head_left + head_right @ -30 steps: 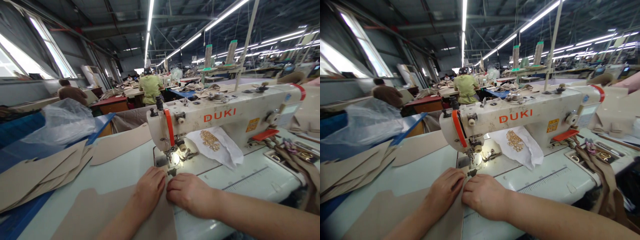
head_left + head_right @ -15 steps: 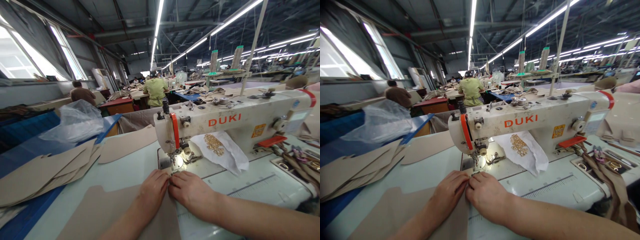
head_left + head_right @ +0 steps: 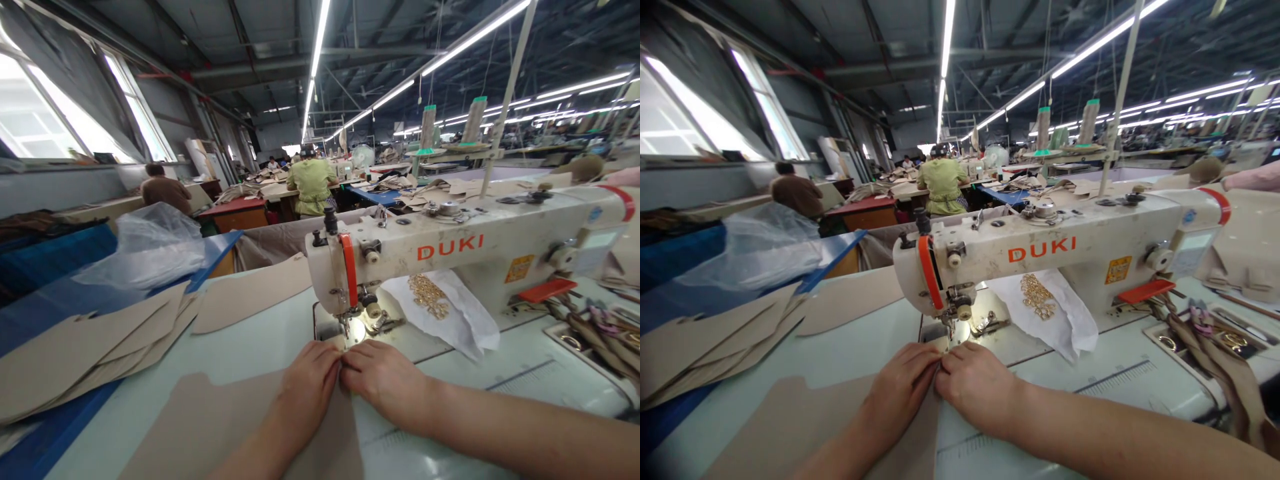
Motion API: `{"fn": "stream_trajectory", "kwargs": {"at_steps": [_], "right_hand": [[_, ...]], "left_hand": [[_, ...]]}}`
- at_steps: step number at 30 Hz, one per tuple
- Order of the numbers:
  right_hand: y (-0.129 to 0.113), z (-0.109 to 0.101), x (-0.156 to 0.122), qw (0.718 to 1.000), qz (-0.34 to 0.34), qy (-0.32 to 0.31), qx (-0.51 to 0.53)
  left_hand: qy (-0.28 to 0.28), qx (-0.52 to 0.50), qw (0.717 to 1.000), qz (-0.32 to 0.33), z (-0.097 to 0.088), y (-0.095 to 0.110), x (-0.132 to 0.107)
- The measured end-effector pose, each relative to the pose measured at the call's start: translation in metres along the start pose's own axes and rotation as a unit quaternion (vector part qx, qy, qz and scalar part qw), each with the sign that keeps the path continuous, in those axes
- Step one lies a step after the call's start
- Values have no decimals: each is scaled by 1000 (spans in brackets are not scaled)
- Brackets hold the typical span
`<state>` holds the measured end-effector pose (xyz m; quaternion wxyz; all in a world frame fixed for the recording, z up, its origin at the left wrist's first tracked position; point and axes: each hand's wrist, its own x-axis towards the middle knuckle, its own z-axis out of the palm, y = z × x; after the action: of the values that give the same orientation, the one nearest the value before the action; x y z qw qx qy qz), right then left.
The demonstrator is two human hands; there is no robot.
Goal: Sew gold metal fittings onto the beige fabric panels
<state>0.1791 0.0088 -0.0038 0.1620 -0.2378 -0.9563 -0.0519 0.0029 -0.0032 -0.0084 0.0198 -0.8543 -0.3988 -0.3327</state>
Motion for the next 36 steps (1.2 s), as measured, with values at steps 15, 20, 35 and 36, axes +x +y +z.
{"fn": "stream_trajectory", "kwargs": {"at_steps": [15, 20, 35, 36], "right_hand": [[31, 6, 1, 999, 30, -8, 27], [32, 4, 2, 999, 35, -15, 34], [33, 9, 3, 999, 37, 3, 31], [33, 9, 3, 999, 36, 7, 33]], "left_hand": [[-12, 6, 999, -35, 19, -18, 24], [2, 9, 999, -32, 20, -22, 26], [-13, 16, 998, -57, 18, -19, 28], [-14, 16, 998, -58, 18, -20, 28]]}}
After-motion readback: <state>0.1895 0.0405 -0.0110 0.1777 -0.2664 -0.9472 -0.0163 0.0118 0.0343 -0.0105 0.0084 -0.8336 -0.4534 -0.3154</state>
